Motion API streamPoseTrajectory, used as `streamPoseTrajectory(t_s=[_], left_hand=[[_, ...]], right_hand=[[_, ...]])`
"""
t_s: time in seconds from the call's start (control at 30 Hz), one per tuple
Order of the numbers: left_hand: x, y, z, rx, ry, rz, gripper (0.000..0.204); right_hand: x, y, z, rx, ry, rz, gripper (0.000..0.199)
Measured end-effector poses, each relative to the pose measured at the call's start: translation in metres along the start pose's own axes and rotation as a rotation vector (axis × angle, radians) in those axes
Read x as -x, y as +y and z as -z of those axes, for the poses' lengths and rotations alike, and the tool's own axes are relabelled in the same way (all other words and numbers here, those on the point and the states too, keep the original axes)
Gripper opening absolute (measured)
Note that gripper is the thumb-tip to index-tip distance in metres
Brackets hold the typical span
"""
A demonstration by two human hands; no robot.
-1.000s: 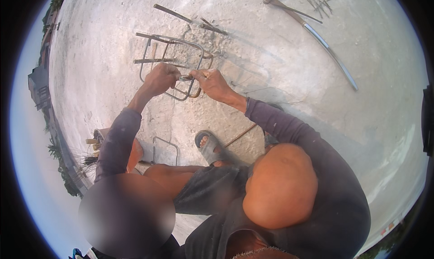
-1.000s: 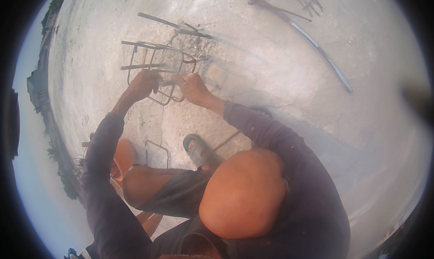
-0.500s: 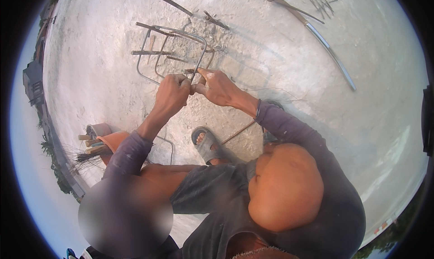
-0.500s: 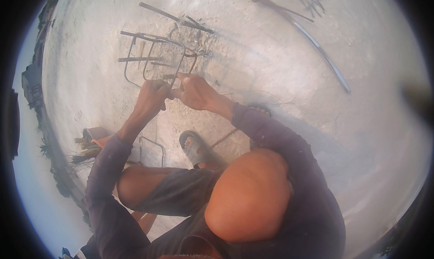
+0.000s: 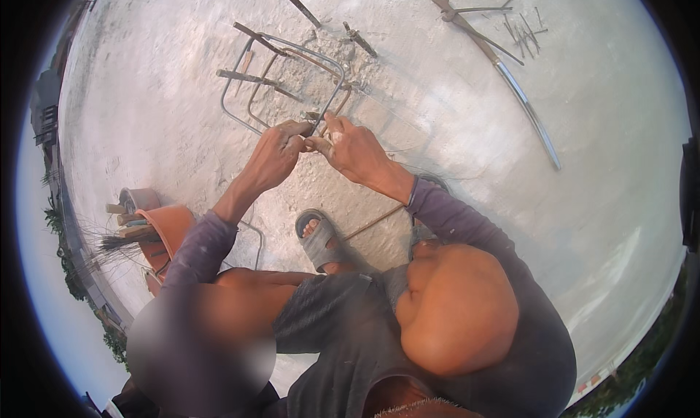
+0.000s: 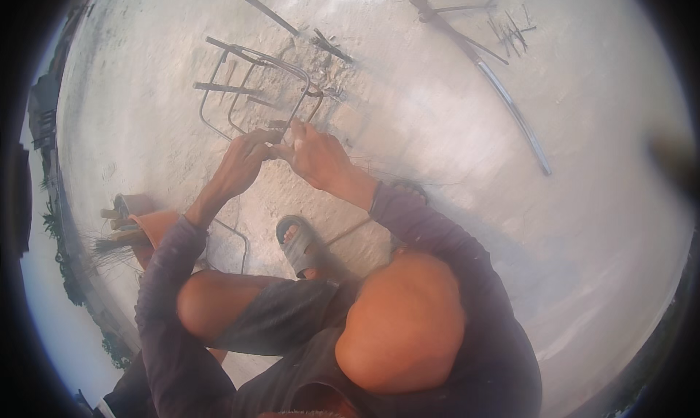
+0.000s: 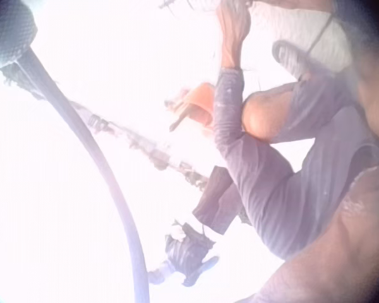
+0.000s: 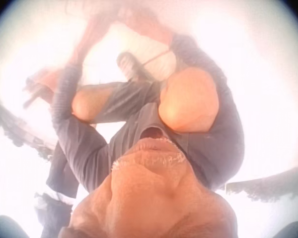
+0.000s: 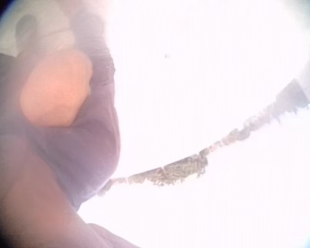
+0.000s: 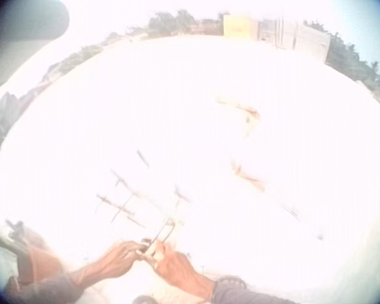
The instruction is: The person assembles a metal frame by hand, using pliers to bend and secure metal rods into a rectangular structure. The person repeatedly adjusts and tightens the frame components on a concrete floor.
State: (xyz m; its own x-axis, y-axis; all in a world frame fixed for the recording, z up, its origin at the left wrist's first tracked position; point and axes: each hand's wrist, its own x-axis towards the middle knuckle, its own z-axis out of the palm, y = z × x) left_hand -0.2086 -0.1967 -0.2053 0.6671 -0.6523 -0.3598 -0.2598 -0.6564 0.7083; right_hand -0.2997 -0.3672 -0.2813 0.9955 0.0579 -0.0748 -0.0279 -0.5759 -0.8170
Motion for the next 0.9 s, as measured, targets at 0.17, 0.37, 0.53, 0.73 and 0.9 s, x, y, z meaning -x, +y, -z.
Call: streamPoseTrajectory(t_s=[0.17,0.37,0.53,0.73,0.9], left_hand=[[-0.003,-0.005,-0.018,0.083,0.150,0.077,0.032],[-0.005,-0.021,-0.037,-0.184,0.317,0.032,0.033],[-0.008,-0.022,-0.048,-0.185,0.403,0.054,0.031],[-0.008,-0.015,-0.046,-0.198,0.422,0.081,0.030],[-0.009,-0.022,-0.049,-0.238,0.417,0.086,0.030]], right_hand=[[-0.004,0.022,-0.010,-0.208,0.072,0.016,0.058],[-0.010,0.027,-0.017,-0.707,0.261,0.064,0.048],[-0.009,0.026,-0.008,-0.763,0.133,-0.192,0.051],[-0.014,0.025,-0.007,-0.754,0.107,-0.258,0.051],[-0.001,0.030,-0.003,-0.539,0.147,-0.123,0.043]])
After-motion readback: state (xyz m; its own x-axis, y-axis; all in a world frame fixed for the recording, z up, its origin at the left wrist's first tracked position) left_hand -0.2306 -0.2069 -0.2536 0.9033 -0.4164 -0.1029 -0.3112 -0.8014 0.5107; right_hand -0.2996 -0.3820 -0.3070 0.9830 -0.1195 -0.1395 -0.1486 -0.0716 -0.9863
